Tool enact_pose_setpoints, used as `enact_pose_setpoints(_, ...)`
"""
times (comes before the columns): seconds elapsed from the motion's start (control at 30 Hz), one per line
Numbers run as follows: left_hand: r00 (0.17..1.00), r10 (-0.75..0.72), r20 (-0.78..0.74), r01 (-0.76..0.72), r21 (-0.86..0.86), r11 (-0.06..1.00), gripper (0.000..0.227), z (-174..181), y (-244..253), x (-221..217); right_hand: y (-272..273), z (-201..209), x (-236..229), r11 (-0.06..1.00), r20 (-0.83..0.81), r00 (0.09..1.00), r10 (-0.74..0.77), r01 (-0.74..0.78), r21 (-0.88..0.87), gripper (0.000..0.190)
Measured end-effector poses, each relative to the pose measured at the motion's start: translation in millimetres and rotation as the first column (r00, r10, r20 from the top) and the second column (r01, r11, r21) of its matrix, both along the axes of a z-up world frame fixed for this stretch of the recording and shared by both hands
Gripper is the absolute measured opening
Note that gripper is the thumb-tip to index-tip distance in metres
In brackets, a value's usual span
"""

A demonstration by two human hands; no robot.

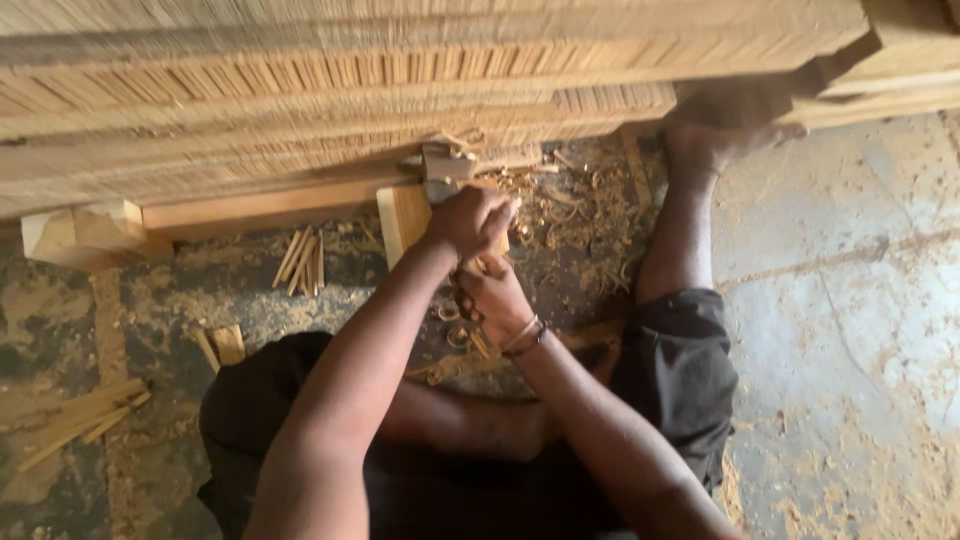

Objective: The person shapes thin strips of wood by hand using a small metal chisel while sitting on the floor of a workshop. They use the chisel to shave off thin curls of wood, handling the strips one at a time and placing the finished pieces in a pile.

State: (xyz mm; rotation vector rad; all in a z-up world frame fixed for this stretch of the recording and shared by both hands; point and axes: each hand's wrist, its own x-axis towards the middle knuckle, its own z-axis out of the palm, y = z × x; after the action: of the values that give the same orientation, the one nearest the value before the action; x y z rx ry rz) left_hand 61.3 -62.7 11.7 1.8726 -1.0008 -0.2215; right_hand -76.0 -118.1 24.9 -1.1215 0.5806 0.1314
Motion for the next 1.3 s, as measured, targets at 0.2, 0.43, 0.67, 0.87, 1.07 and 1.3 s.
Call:
enact_pose_setpoints(0.2, 0.994, 0.027, 0.102, -0.027, -0.003, 1.0, 0.051, 0, 2, -3, 1, -2, -1, 0.998, 0.069, 0.997, 0.026, -0.022, -0.06, 0.025)
enact_pose_setpoints(0.43, 0.991, -0.096, 0.091, 0.098, -0.018, 0.995, 0.052, 12, 11, -75, 3, 10, -75, 0.986, 0.033, 0.998, 0.055, -0.049, -0.156, 0.014)
enact_pose_setpoints(0.67, 0.993, -0.043, 0.107, 0.05, -0.067, 0.997, 0.045, 14, 15, -92, 5, 10, -87, 0.991, 0.071, 0.995, 0.074, -0.065, -0.118, 0.013)
enact_pose_setpoints(0.87, 0.999, -0.037, 0.027, 0.035, 0.09, 0.995, 0.045, 24, 16, -72, 8, 17, -69, 0.997, 0.001, 0.998, 0.059, -0.059, -0.049, 0.017)
enact_pose_setpoints(1.07, 0.998, -0.025, 0.061, 0.022, 0.059, 0.998, 0.04, 22, 8, -54, 3, 18, -47, 0.995, -0.052, 0.997, 0.049, -0.053, -0.081, 0.013)
enact_pose_setpoints(1.3, 0.998, -0.048, 0.045, 0.039, 0.175, 0.984, 0.041, 12, -1, -35, -6, 2, -30, 0.989, -0.034, 0.998, 0.06, -0.064, -0.132, 0.01)
